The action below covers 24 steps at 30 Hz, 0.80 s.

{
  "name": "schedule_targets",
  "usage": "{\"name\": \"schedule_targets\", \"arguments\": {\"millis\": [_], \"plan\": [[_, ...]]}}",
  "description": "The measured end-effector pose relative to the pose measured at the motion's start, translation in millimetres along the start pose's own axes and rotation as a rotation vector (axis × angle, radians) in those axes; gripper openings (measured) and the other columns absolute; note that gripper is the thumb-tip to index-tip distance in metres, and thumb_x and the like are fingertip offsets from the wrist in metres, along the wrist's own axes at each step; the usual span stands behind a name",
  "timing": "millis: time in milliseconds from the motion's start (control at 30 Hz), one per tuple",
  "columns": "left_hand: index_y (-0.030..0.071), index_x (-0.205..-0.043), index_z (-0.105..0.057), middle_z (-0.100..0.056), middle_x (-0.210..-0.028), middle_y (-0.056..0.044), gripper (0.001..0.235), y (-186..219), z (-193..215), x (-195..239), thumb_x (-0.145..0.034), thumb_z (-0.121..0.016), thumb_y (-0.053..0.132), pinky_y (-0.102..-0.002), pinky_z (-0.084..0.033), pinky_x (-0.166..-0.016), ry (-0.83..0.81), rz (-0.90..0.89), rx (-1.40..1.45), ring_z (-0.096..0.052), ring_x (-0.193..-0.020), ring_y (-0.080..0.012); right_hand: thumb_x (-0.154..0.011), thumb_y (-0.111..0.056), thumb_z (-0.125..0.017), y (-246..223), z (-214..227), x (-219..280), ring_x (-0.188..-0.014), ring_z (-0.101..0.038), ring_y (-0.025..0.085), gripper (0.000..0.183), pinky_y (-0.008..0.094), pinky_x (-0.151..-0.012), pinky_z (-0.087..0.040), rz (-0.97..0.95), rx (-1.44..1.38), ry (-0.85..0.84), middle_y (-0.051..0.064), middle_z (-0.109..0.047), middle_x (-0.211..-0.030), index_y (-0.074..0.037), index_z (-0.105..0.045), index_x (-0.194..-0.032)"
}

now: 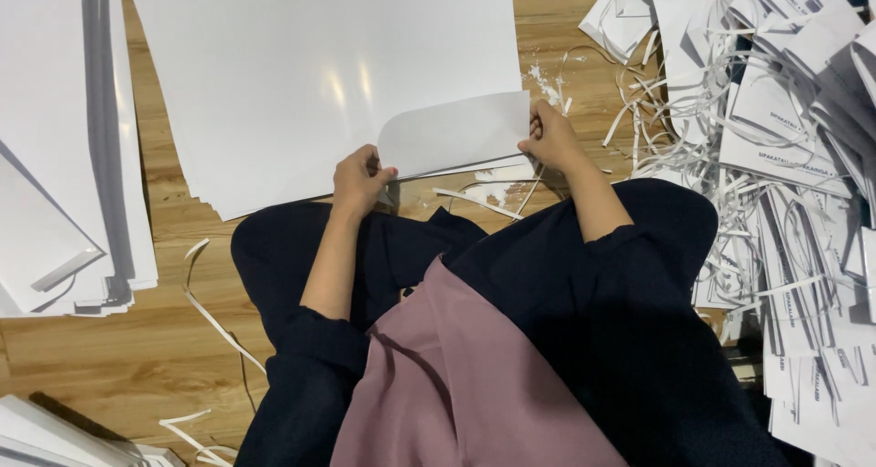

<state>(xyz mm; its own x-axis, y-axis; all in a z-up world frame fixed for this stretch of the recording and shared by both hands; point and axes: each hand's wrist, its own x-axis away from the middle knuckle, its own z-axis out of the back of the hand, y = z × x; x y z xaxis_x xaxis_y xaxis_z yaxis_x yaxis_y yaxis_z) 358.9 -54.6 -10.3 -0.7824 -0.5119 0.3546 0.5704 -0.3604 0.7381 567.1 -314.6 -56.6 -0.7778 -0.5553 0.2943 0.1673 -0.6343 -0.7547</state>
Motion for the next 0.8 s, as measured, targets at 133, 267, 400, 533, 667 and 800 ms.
{"name": "schedule_targets", "arguments": {"millis": [133,267,400,533,667,800], "plan": [[0.005,-0.085,-0.057,-0.063,-0.082,-0.015,0.016,-1.4,-0.8,-1.4,-0.076,-0.069,0.012,-0.042,-0.050,-0.073,-0.016,0.022,0.004,-0.063,-0.086,-0.0330,-0.064,0.001,-0.075,-8.4,3.1,4.8,-0.065,-0.055,0.016,0.038,0.029,-0.063,-0.047,-0.013,-0.067,-0.019,0.006,-0.055,-0.075,-0.002,-0.051,-0.094],[0.006,-0.088,-0.058,-0.064,-0.085,-0.014,0.016,2.4,0.8,-0.4,-0.078,-0.067,0.013,-0.042,-0.050,-0.075,-0.040,0.023,-0.032,-0.062,-0.088,-0.0322,-0.065,0.005,-0.073,-30.4,8.2,10.4,-0.065,-0.057,0.019,0.036,0.030,-0.060,-0.048,0.016,-0.001,-0.021,0.010,-0.055,-0.076,0.000,-0.051,-0.094],[0.003,-0.086,-0.056,-0.062,-0.083,-0.017,0.016,5.5,1.2,-0.3,-0.078,-0.067,0.013,-0.044,-0.049,-0.074,-0.047,0.001,-0.042,-0.062,-0.086,-0.0349,-0.065,0.009,-0.071,-39.8,8.9,14.8,-0.066,-0.056,0.021,0.036,0.033,-0.063,-0.047,0.021,0.010,0.002,0.011,-0.054,-0.075,0.001,-0.051,-0.093],[0.004,-0.087,-0.056,-0.062,-0.084,-0.016,0.016,4.9,0.5,-0.4,-0.078,-0.066,0.013,-0.044,-0.049,-0.074,-0.054,0.005,-0.070,-0.062,-0.087,-0.0346,-0.066,0.008,-0.070,-41.1,9.0,15.8,-0.066,-0.056,0.022,0.036,0.033,-0.063,-0.046,0.029,0.030,-0.002,0.010,-0.055,-0.073,-0.001,-0.051,-0.095],[0.005,-0.087,-0.056,-0.062,-0.084,-0.015,0.015,2.9,-1.6,-1.9,-0.079,-0.066,0.013,-0.042,-0.050,-0.074,-0.048,0.007,-0.081,-0.062,-0.086,-0.0333,-0.066,0.006,-0.071,-38.5,8.9,11.2,-0.066,-0.057,0.021,0.037,0.032,-0.064,-0.046,0.025,0.067,-0.015,0.008,-0.056,-0.071,-0.004,-0.051,-0.095],[0.005,-0.085,-0.056,-0.061,-0.082,-0.015,0.016,4.7,-2.5,-1.9,-0.078,-0.066,0.014,-0.042,-0.050,-0.071,-0.044,0.019,-0.132,-0.062,-0.084,-0.0338,-0.066,0.005,-0.072,-22.9,5.3,4.3,-0.064,-0.057,0.023,0.037,0.034,-0.063,-0.045,0.015,0.056,-0.033,0.009,-0.056,-0.070,-0.003,-0.052,-0.096]]}}
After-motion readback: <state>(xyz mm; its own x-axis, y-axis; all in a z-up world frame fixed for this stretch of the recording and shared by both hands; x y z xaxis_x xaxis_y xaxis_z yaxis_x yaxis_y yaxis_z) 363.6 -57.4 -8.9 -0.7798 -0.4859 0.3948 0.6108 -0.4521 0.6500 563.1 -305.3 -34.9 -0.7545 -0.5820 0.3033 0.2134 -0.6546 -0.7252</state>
